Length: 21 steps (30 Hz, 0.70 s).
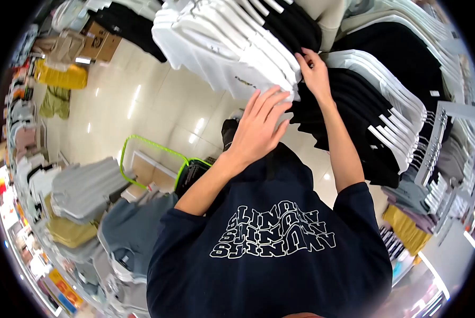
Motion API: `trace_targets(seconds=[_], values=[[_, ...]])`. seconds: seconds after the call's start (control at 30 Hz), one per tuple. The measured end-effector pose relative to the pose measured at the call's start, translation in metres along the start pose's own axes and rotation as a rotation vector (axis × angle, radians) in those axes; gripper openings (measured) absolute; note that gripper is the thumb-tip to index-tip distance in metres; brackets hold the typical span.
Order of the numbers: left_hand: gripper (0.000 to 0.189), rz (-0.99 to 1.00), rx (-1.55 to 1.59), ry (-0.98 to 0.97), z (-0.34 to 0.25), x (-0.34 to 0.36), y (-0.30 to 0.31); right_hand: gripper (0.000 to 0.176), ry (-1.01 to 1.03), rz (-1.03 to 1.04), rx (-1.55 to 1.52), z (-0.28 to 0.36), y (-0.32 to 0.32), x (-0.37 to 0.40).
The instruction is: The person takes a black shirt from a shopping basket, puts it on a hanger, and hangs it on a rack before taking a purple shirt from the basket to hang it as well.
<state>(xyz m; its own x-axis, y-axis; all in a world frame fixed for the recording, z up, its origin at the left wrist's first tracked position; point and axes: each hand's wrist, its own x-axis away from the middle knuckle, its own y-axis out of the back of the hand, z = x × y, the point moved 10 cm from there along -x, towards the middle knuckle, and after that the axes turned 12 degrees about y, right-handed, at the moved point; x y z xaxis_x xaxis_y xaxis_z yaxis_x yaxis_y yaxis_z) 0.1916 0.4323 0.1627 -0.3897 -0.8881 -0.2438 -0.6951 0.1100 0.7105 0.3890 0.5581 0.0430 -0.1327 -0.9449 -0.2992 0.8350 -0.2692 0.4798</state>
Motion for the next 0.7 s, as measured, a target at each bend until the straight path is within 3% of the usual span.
trace_targets(seconds=[0.2,0.3,0.5,0.57,0.6,0.7], values=[[0.019,-0.063,0.117,0.132,0.007,0.060,-0.008,0.033,0.079,-0.019,0.115,0.031,0.012,0.017],[0.016,-0.034,0.159,0.272,0.021,0.084,-0.013,0.031,0.069,-0.015,0.074,0.033,0.012,0.027],[0.012,-0.037,0.082,0.348,0.027,0.127,-0.008,0.025,0.189,-0.071,0.154,0.040,0.020,0.025],[0.012,-0.037,0.064,0.376,0.029,0.143,-0.004,0.020,0.519,-0.180,0.122,0.065,0.026,0.031],[0.013,-0.047,0.065,0.397,0.030,0.149,-0.001,0.019,0.377,-0.178,-0.036,0.067,0.026,0.038],[0.013,-0.184,0.113,0.477,0.042,0.179,0.013,0.021,0.453,-0.069,-0.146,0.104,0.011,0.077]])
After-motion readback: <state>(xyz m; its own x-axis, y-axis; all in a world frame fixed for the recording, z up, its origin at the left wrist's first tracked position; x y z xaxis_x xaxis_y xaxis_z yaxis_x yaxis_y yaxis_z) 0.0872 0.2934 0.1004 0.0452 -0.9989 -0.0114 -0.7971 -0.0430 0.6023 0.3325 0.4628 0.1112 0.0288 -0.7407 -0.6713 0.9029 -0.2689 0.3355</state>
